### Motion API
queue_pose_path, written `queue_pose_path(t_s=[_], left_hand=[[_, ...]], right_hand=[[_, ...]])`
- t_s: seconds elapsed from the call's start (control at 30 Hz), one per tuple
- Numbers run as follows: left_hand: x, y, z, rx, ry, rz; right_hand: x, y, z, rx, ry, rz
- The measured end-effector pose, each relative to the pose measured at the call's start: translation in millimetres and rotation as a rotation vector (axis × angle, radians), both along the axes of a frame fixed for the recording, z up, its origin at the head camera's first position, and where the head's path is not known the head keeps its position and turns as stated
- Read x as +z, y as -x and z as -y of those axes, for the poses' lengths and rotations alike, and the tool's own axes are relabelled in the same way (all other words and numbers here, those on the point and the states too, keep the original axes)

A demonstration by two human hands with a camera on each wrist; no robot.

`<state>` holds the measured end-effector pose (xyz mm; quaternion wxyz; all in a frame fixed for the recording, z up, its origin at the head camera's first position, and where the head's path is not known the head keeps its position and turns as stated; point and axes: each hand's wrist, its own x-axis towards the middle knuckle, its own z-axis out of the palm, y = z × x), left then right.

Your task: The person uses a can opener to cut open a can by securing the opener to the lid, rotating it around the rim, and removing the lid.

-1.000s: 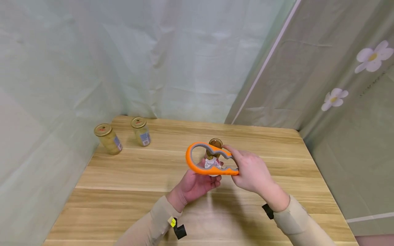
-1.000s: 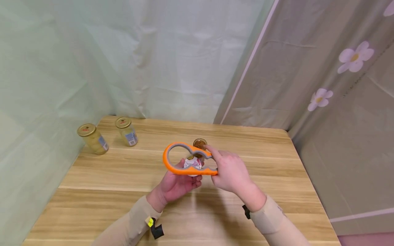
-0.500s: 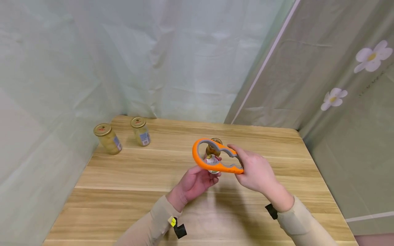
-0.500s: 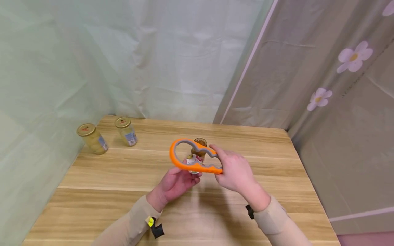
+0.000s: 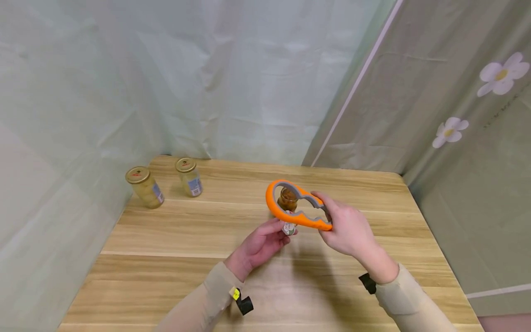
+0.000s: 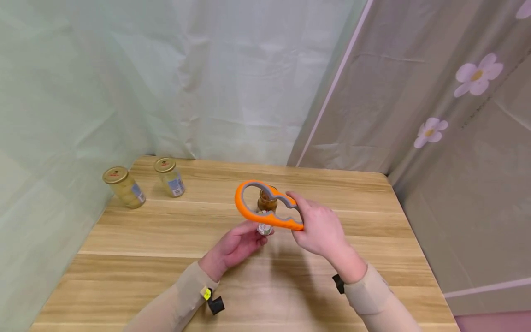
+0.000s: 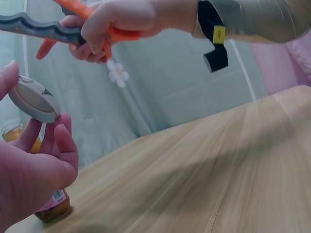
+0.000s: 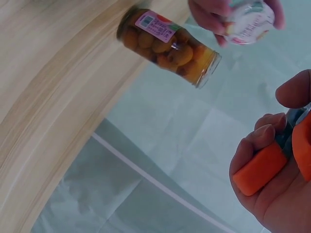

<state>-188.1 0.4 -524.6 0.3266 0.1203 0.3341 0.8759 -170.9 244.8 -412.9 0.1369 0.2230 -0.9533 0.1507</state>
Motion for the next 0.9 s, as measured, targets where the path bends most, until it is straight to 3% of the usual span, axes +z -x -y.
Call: queue_pose_path(t_s=[0.17,0.27,0.37,0.53,0.8,0.9], left_hand=[[-5.6,4.8,-0.6,0.048,0.09,-0.018],[-8.8,8.4,-0.9,0.083,0.217,-0.076],[-11.9,11.2,1.0,0.115,0.427,-0.18],[-12.5,11.5,3.0,0.171,0.738,-0.422],[-12.3,9.0,0.0,0.262,0.99,-0.743],[-11.5,7.2,-1.2,0.275,1.038,-0.794]], right_hand=[[-1.1,0.8,-0.9,-0.002,0.005,0.007],[-1.6,0.3,-2.3,-0.012,-0.003,0.017],[-1.9,-1.3,-4.6,-0.028,-0.007,0.026],[-3.5,-3.4,-8.1,-0.05,-0.001,0.023],[-5.2,-1.9,-9.0,-0.048,-0.003,0.002],[-4.9,-2.5,-8.9,-0.046,-0.003,0.009]])
